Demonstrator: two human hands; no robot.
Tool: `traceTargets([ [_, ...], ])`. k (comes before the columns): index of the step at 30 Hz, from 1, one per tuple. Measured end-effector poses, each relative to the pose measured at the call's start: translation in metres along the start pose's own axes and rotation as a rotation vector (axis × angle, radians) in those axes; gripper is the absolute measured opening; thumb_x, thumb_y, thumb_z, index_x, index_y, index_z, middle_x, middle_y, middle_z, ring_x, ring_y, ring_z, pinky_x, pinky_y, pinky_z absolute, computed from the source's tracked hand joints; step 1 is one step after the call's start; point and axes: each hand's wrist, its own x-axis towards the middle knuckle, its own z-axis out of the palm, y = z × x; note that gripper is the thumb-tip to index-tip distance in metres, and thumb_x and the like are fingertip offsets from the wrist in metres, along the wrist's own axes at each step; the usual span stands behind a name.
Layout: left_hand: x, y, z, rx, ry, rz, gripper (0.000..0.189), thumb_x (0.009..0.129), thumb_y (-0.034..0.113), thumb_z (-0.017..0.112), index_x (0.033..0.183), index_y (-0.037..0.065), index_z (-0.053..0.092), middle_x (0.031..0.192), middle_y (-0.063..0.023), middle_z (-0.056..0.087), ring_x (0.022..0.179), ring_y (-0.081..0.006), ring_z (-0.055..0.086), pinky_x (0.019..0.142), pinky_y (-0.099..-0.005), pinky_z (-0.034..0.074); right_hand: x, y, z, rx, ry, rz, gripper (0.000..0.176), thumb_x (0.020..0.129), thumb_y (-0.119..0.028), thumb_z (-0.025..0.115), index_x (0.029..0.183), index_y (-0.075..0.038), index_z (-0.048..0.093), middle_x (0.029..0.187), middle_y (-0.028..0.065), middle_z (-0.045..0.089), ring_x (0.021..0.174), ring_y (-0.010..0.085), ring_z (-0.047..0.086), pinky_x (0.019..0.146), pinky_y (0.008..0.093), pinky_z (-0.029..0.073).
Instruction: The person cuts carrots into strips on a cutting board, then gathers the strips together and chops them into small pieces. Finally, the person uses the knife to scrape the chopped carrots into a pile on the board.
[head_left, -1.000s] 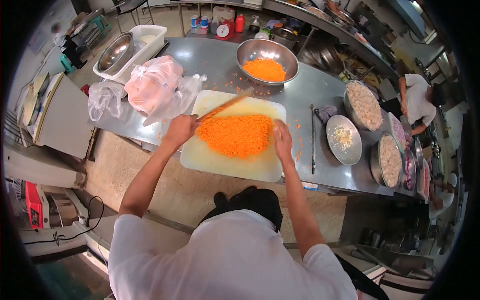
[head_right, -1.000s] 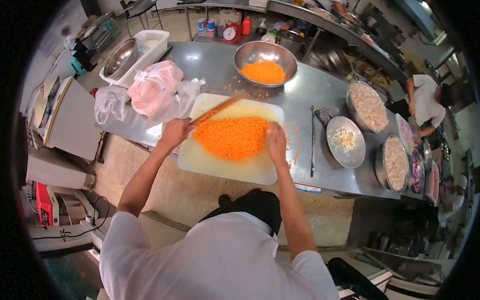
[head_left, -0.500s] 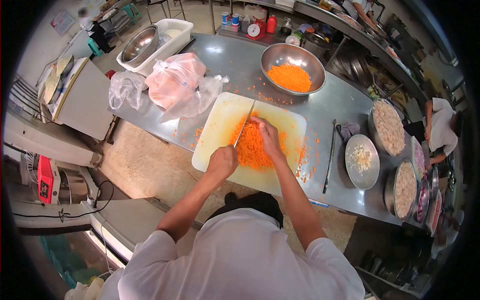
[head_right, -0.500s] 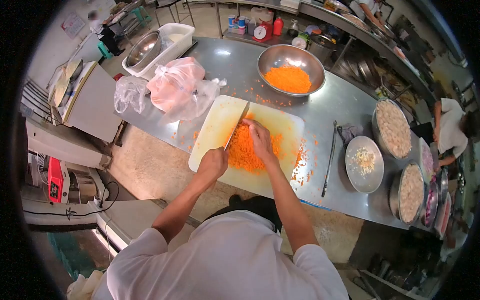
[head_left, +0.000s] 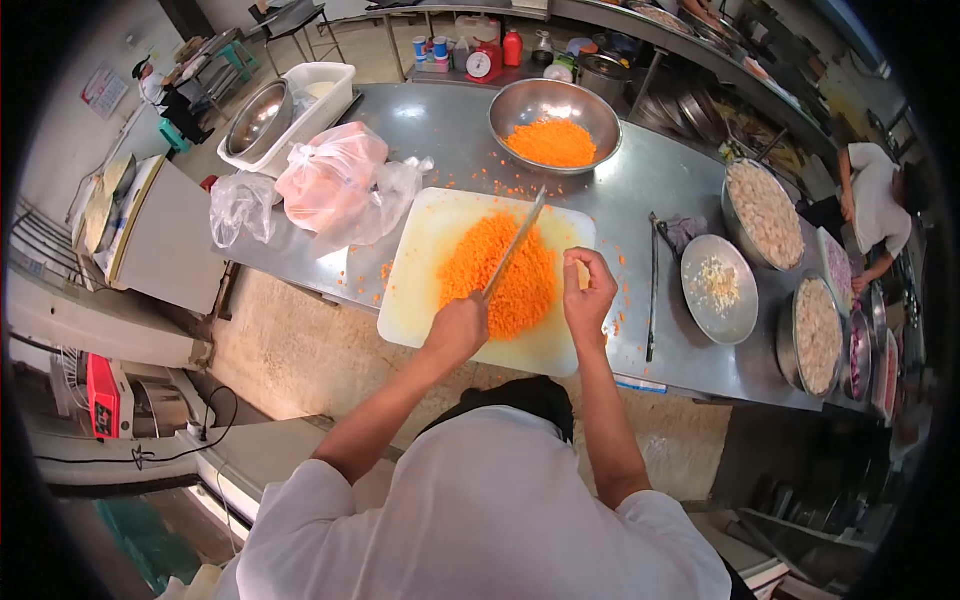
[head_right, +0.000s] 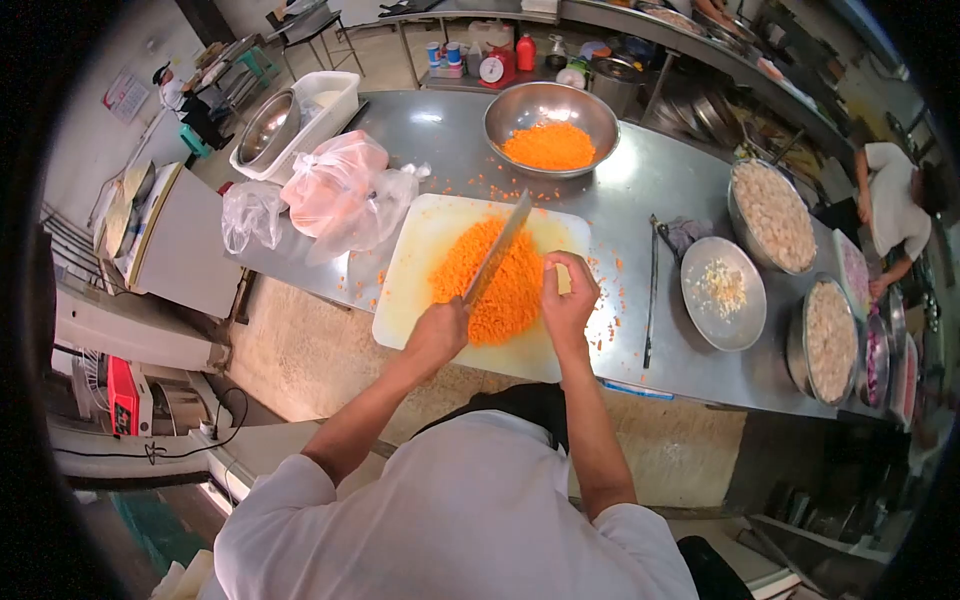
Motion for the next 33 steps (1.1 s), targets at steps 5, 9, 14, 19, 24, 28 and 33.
traceTargets([
  [5,0.019,-0.034,0.007,-0.037,-0.031,0.129,0.021,0.085,0.01,0.049,0.075,-0.005,0.06,0.069,-0.0287,0.059,0.069,-0.046,0.06,0.064,-0.0519,0.048,-0.029,0.01,-0.004,-0.215,-0.219,0.037,0.033,0.08,0.007,0.052,0.109,-0.003,0.062,0.11,0.016,0.063,0.107,0.0323,0.059,0.094,0.0368,0.045],
  [9,0.006,-0.031,-0.015,0.014,-0.011,0.028,0.017,0.082,0.008,0.051,0.078,-0.006,0.06,0.072,-0.0295,0.06,0.07,-0.0457,0.06,0.066,-0.0511,0.048,-0.04,0.019,-0.008,-0.267,-0.267,0.0,0.033,0.082,0.004,0.052,0.112,-0.006,0.062,0.114,0.0159,0.063,0.109,0.0317,0.059,0.097,0.0391,0.043],
  [14,0.024,-0.072,-0.005,0.024,0.087,0.151,0.026,0.09,0.015,0.052,0.079,-0.008,0.058,0.068,-0.0307,0.058,0.069,-0.0461,0.06,0.063,-0.0505,0.046,-0.042,0.016,0.001,-0.304,-0.379,0.094,0.031,0.08,0.005,0.051,0.107,-0.004,0.062,0.123,0.017,0.059,0.114,0.0356,0.055,0.109,0.0544,0.028],
  [19,0.005,-0.048,-0.026,0.055,0.049,-0.049,0.02,0.084,0.011,0.051,0.081,-0.007,0.06,0.075,-0.0306,0.06,0.075,-0.0454,0.061,0.069,-0.0498,0.048,-0.039,0.026,-0.006,-0.323,-0.471,0.039,0.03,0.085,-0.003,0.056,0.115,-0.006,0.057,0.128,0.0172,0.056,0.125,0.0366,0.046,0.111,0.0559,0.022],
  [24,0.015,-0.083,-0.019,0.036,0.115,0.02,0.023,0.087,0.015,0.053,0.081,-0.006,0.06,0.075,-0.0293,0.061,0.075,-0.0454,0.061,0.068,-0.0505,0.047,-0.028,0.016,-0.003,-0.462,-0.628,0.154,0.043,0.091,-0.027,0.059,0.129,-0.011,0.049,0.136,0.0183,0.049,0.138,0.041,0.027,0.111,0.0619,0.011],
  [28,-0.003,-0.056,-0.057,0.04,0.211,-0.049,0.023,0.087,0.018,0.057,0.079,-0.004,0.061,0.075,-0.0287,0.06,0.075,-0.0459,0.06,0.065,-0.0506,0.047,-0.013,0.04,0.002,-0.468,-0.64,0.163,0.059,0.088,-0.041,0.062,0.136,-0.013,0.044,0.145,0.019,0.038,0.139,0.0417,0.023,0.111,0.0605,0.013],
  [33,0.003,-0.103,-0.05,0.232,0.218,-0.174,0.02,0.086,0.017,0.058,0.08,-0.002,0.06,0.074,-0.0262,0.061,0.073,-0.0452,0.06,0.063,-0.0519,0.047,0.056,0.099,0.018,0.051,-0.504,0.308,0.072,0.083,-0.04,0.07,0.14,-0.01,0.038,0.148,0.0218,0.03,0.138,0.0411,0.026,0.103,0.0617,0.03],
])
